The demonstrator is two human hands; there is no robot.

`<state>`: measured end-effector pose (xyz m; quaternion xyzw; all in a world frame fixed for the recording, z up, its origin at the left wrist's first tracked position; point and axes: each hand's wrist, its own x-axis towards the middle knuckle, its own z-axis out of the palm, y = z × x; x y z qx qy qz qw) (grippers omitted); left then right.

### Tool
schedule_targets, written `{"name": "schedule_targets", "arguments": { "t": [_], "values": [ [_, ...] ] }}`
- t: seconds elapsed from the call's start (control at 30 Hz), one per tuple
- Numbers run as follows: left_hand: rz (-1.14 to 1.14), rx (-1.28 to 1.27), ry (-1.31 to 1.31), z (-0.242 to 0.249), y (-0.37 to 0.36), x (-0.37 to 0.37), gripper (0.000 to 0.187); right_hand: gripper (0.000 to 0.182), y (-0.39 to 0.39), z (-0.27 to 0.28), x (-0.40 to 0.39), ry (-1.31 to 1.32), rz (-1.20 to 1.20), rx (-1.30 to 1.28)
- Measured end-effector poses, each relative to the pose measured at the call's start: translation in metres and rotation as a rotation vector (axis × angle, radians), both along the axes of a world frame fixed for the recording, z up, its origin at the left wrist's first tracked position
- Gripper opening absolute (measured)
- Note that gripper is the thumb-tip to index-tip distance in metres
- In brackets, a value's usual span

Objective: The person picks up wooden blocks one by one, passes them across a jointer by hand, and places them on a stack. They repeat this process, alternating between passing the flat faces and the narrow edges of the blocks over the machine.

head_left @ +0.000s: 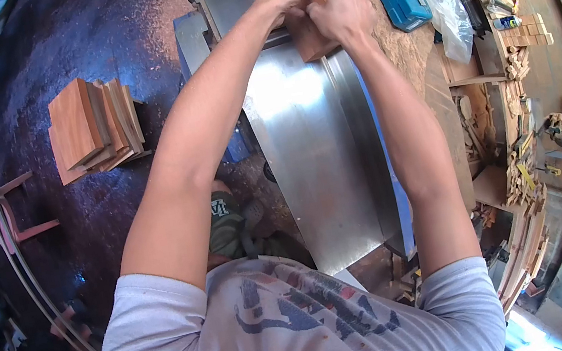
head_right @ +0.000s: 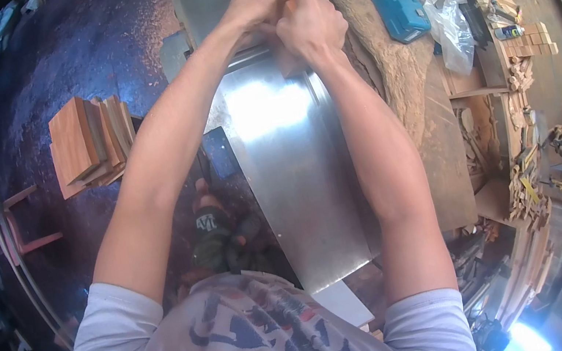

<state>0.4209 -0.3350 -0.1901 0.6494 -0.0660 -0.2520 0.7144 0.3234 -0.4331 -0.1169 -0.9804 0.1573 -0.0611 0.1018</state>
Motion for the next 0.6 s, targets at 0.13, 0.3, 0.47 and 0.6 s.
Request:
{"name": "schedule_targets", "arguments": {
  "t": [0.13,0.3,0.47,0.6],
  "values": [
    [-0.01,0.002,-0.004,-0.001,0.001,0.019,0.083,0.065,0.002,-0.001,0.015,-0.029,-0.016,0.005],
    [0.012,0.003,-0.004,0.0,0.001,0.034,0.085,0.078,0.0,-0.006,0.035,-0.039,-0.041,0.001],
    [0.01,0.005,0.002,0.0,0.003,0.048,0.086,0.072,0.005,-0.001,0.046,-0.034,-0.031,0.0],
    [0.017,0.002,0.001,-0.003,0.002,0.062,0.084,0.072,0.005,-0.002,0.058,-0.035,-0.033,0.001]
  ]
}}
